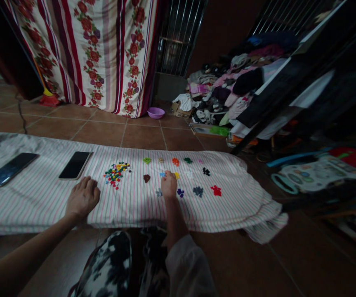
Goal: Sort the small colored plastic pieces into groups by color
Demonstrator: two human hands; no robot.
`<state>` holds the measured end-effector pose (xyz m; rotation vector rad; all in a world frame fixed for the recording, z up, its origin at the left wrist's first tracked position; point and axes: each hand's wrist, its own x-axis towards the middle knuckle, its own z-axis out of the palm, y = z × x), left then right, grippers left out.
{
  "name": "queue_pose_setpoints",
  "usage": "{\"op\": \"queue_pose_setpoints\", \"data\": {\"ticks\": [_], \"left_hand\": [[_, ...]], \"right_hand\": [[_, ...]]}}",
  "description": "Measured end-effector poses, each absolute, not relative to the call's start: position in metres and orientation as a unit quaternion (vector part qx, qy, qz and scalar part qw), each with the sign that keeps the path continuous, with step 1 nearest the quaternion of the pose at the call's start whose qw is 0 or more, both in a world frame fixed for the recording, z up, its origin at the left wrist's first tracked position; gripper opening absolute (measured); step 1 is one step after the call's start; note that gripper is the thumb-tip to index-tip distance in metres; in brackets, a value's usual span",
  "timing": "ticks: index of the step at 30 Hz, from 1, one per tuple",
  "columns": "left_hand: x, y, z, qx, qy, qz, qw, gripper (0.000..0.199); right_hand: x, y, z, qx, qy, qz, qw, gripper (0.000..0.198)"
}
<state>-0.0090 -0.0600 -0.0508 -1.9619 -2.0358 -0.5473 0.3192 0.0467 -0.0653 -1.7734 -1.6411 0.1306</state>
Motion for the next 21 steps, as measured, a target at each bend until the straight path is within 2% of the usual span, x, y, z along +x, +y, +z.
{"op": "queue_pose_setpoints", "data": {"ticks": [11,17,21], "left_hand": [[-0.01,-0.059,-0.054,-0.673,-0.702,-0.186,0.138,0.028],[-0.01,-0.058,-0.055,-0.672,-0.702,-0.183,0.148,0.024],[-0.01,-0.057,-0.057,-0.67,-0.702,-0.186,0.151,0.024]], "right_hand": [[0.318,0.044,-0.069,-0.682,-0.627,0.047,0.373,0.031],[0.316,0.041,-0.079,-0.666,-0.606,0.005,0.436,0.034],[0.322,0.044,-0.078,-0.675,-0.587,0.037,0.446,0.036]]}}
